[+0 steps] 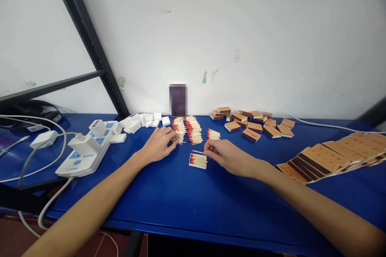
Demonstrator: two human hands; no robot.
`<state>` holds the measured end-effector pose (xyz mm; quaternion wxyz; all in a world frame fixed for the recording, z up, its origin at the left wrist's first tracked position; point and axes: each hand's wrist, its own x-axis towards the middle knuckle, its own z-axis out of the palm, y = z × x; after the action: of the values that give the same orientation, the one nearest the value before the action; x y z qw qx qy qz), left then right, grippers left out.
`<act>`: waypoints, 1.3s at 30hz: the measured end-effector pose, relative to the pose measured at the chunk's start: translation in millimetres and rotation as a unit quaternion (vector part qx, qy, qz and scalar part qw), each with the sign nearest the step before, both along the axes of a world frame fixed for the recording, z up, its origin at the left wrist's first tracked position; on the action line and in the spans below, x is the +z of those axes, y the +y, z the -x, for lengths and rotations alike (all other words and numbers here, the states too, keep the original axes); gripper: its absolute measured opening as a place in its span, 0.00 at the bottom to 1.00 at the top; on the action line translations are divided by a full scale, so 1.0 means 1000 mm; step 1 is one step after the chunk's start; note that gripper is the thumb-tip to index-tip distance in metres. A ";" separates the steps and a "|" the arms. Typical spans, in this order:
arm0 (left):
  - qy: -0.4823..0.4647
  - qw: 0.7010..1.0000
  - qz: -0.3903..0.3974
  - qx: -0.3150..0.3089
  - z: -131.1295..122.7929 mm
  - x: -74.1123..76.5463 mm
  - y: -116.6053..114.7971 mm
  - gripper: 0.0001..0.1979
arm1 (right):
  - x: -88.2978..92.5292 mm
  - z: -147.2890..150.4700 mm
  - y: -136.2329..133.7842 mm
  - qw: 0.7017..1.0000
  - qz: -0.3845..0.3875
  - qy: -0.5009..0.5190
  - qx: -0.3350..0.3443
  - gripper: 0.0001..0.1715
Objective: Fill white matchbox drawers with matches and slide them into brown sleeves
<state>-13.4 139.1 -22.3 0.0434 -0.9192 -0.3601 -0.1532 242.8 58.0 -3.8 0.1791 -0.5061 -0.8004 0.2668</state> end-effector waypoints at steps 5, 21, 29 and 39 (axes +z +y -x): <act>0.026 0.999 0.016 -0.017 0.001 -0.004 0.001 0.11 | -0.002 -0.002 0.009 0.999 -0.035 -0.027 -0.021 0.17; 0.045 0.999 0.016 -0.021 -0.001 -0.004 -0.003 0.11 | -0.035 0.006 0.051 0.976 -0.140 -0.163 0.030 0.10; 0.065 0.997 0.027 -0.017 -0.003 -0.002 -0.006 0.12 | -0.033 0.004 0.043 0.979 -0.131 -0.151 0.034 0.08; -0.048 0.992 0.074 -0.085 -0.029 0.008 -0.040 0.10 | -0.038 -0.001 0.036 0.982 -0.128 -0.141 0.011 0.06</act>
<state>15.9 98.8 -14.1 -0.0551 -0.9389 -0.2926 -0.1728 243.4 94.4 -41.4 0.1247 -0.5030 -0.8505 0.0894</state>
